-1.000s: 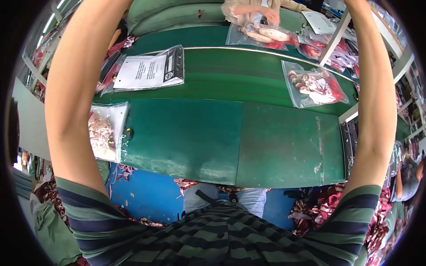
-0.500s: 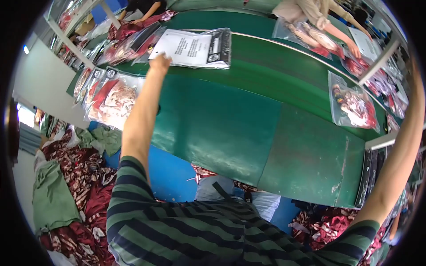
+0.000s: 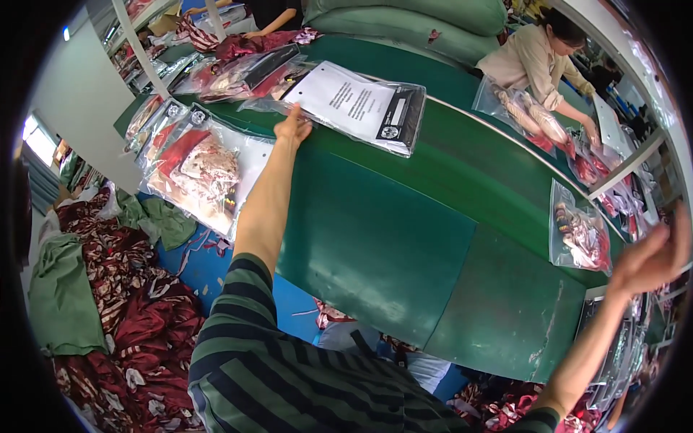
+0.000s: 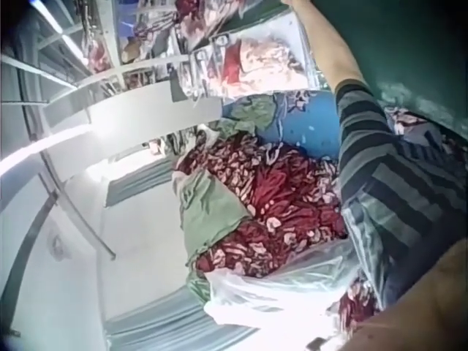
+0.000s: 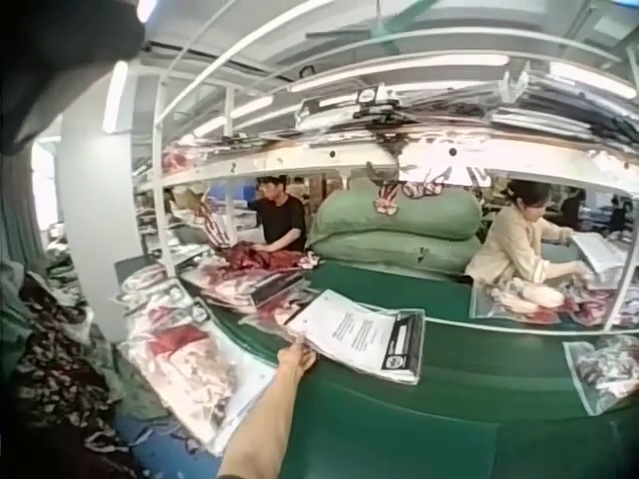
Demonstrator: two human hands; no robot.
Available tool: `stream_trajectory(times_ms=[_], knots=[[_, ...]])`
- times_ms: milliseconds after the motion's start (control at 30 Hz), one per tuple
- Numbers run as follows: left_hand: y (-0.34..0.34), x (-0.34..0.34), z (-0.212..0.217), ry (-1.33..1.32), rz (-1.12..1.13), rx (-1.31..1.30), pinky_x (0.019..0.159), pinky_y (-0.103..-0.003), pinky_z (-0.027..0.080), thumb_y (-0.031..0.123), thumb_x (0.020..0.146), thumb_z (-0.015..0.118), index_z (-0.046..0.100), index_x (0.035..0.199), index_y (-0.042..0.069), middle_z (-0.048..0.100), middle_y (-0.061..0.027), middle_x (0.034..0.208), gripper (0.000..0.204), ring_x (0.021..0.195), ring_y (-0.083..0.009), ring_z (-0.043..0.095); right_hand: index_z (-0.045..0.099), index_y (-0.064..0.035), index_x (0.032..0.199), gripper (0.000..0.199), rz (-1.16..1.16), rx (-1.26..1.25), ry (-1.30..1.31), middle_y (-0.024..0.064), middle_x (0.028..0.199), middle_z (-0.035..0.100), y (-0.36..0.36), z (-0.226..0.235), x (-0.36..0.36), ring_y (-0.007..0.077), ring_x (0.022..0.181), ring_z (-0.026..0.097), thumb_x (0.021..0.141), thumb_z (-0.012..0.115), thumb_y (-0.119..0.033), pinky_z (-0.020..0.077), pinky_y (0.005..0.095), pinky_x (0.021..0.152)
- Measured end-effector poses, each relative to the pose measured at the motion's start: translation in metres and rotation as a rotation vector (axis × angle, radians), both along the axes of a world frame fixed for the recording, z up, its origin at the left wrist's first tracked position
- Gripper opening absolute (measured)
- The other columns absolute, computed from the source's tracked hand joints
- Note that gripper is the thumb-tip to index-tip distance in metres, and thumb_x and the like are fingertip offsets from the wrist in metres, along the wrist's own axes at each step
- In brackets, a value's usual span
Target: Folding a red garment and placing it into a clear plastic packaging bag on a workbench.
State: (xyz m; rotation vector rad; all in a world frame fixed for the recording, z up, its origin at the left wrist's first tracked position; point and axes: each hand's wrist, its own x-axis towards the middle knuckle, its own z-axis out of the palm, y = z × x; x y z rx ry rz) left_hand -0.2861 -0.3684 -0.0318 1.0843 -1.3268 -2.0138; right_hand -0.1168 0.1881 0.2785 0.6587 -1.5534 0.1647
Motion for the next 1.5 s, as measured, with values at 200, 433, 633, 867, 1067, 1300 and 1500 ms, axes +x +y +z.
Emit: stream_trajectory(times_ms=[200, 433, 633, 867, 1067, 1300, 1500], knots=[[0.079, -0.014, 0.003, 0.283, -0.066, 0.108, 0.049, -0.027, 0.057, 0.006, 0.085, 0.065, 0.061, 0.089, -0.005, 0.064, -0.0164, 0.081, 0.012, 0.058, -0.0228, 0.064, 0.06, -0.0013, 0.117, 0.021, 0.18, -0.207, -0.965, 0.0101, 0.113, 0.063, -0.027, -0.151, 0.007, 0.0219, 0.099, 0.059, 0.1, 0.055, -0.013, 0.0462, 0.0322, 0.09], [0.351, 0.159, 0.037, 0.572, -0.761, 0.426, 0.091, -0.03, 0.053, 0.014, 0.097, 0.065, 0.061, 0.121, -0.005, 0.066, -0.0146, 0.116, 0.031, 0.104, -0.0203, 0.065, 0.03, 0.0072, 0.149, 0.094, 1.151, -1.628, -1.839, 0.0331, 0.135, 0.05, -0.048, -0.256, -0.035, 0.0364, 0.119, 0.058, 0.094, 0.058, -0.064, 0.0503, 0.042, 0.099], [0.324, 0.305, 0.078, 0.591, -2.256, -0.375, 0.087, -0.025, 0.053, 0.01, 0.087, 0.075, 0.074, 0.113, 0.004, 0.074, -0.0047, 0.114, 0.027, 0.098, -0.0139, 0.068, 0.046, 0.0053, 0.137, 0.047, 1.127, -1.525, -1.721, 0.0227, 0.128, 0.061, 0.005, -0.291, -0.038, 0.0312, 0.104, 0.067, 0.092, 0.059, 0.002, 0.0595, 0.0327, 0.08], [0.201, 0.16, 0.002, 0.393, -0.757, 0.062, 0.107, -0.035, 0.049, 0.007, 0.096, 0.065, 0.059, 0.123, -0.005, 0.061, -0.0177, 0.125, 0.031, 0.114, -0.0303, 0.062, 0.058, 0.0083, 0.125, 0.045, 0.756, -1.173, -1.921, 0.0198, 0.108, 0.07, 0.131, -0.289, 0.019, 0.0224, 0.084, 0.07, 0.087, 0.075, -0.011, 0.0597, 0.0294, 0.072], [0.052, 0.062, -0.047, -0.058, -0.157, -1.399, 0.097, -0.041, 0.049, 0.011, 0.08, 0.073, 0.052, 0.132, 0.0, 0.059, -0.0222, 0.126, 0.057, 0.111, -0.0358, 0.061, 0.06, 0.0046, 0.12, 0.037, 0.125, -1.165, -1.57, 0.011, 0.1, 0.068, 0.144, -0.274, 0.052, 0.0132, 0.082, 0.06, 0.094, 0.07, -0.02, 0.0518, 0.0258, 0.071], [0.034, -0.043, -0.024, -0.61, -0.168, -2.067, 0.105, -0.047, 0.043, 0.013, 0.088, 0.061, 0.018, 0.159, 0.023, 0.035, -0.003, 0.156, 0.083, 0.149, -0.037, 0.025, 0.065, 0.0014, 0.101, 0.028, -0.32, -0.837, -1.256, -0.0005, 0.071, 0.049, 0.158, -0.306, 0.066, 0.0103, 0.063, 0.038, 0.096, 0.067, -0.026, 0.0369, 0.0257, 0.057], [0.017, -0.092, -0.026, -0.668, -0.337, -1.913, 0.1, -0.048, 0.044, 0.027, 0.096, 0.052, 0.047, 0.141, 0.019, 0.056, -0.0089, 0.138, 0.046, 0.13, -0.0336, 0.05, 0.064, 0.0018, 0.105, 0.027, -0.369, -0.77, -1.24, 0.0016, 0.079, 0.055, 0.164, -0.324, 0.06, 0.0099, 0.07, 0.045, 0.097, 0.067, -0.024, 0.0417, 0.0239, 0.064]])
